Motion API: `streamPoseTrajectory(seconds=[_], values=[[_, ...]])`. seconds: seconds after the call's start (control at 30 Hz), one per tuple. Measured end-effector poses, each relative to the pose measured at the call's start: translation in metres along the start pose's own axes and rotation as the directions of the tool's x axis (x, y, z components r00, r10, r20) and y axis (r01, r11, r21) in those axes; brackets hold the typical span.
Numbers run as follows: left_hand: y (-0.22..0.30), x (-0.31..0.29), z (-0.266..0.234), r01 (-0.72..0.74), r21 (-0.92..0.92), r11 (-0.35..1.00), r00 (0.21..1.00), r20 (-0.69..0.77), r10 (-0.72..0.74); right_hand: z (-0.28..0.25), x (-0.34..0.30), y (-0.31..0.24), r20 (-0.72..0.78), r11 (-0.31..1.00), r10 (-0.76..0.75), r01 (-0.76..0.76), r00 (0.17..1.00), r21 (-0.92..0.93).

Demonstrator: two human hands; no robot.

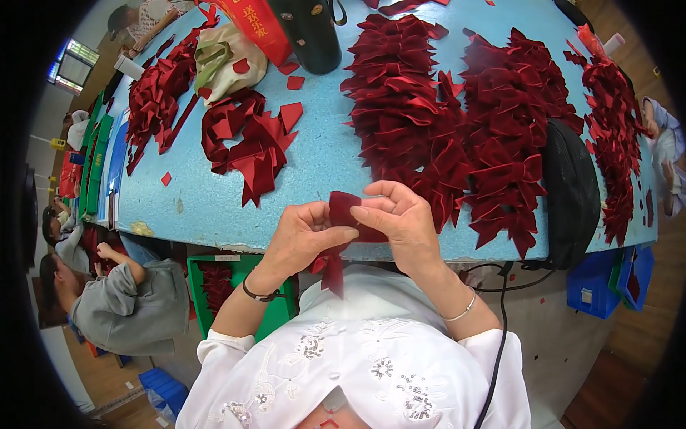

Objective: Fold and secure red ribbons to create decorative bows.

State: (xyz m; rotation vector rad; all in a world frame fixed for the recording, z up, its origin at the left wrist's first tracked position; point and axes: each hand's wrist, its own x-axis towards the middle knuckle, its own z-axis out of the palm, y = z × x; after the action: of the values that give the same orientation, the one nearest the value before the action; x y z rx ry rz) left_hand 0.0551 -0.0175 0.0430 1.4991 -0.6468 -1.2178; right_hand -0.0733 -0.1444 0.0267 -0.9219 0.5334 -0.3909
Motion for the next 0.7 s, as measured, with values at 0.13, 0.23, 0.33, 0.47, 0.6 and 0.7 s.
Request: streamPoseTrajectory(seconds=[0.13, 0.23, 0.33, 0.47, 0.6, 0.7], values=[[0.003, 0.002, -0.001, 0.006, 0.043, 0.999, 1.0, 0.013, -0.006, 0.012, -0.005, -0.004, -0.059, 0.996, -0.026, 0.03, 0.998, 0.082], [0.004, 0.004, -0.001, 0.03, 0.112, 0.993, 0.999, 0.027, -0.033, 0.005, -0.001, 0.001, 0.08, 0.978, -0.067, 0.082, 0.995, -0.193], [-0.003, 0.006, 0.001, 0.019, -0.029, 0.999, 0.999, 0.033, -0.018, 0.003, 0.001, 0.002, 0.06, 0.988, -0.099, 0.105, 0.993, -0.11], [0.001, 0.005, 0.001, -0.002, -0.086, 0.996, 0.999, 0.034, 0.005, 0.002, 0.005, 0.01, 0.029, 0.991, -0.134, 0.133, 0.991, 0.018], [0.001, 0.005, 0.004, -0.015, -0.105, 0.994, 1.0, -0.009, 0.014, -0.001, 0.006, 0.007, 0.059, 0.994, -0.085, 0.081, 0.995, 0.068], [0.003, 0.005, 0.004, 0.009, -0.047, 0.999, 1.0, -0.004, -0.009, -0.001, 0.004, 0.004, 0.089, 0.996, -0.054, 0.048, 0.995, 0.07]])
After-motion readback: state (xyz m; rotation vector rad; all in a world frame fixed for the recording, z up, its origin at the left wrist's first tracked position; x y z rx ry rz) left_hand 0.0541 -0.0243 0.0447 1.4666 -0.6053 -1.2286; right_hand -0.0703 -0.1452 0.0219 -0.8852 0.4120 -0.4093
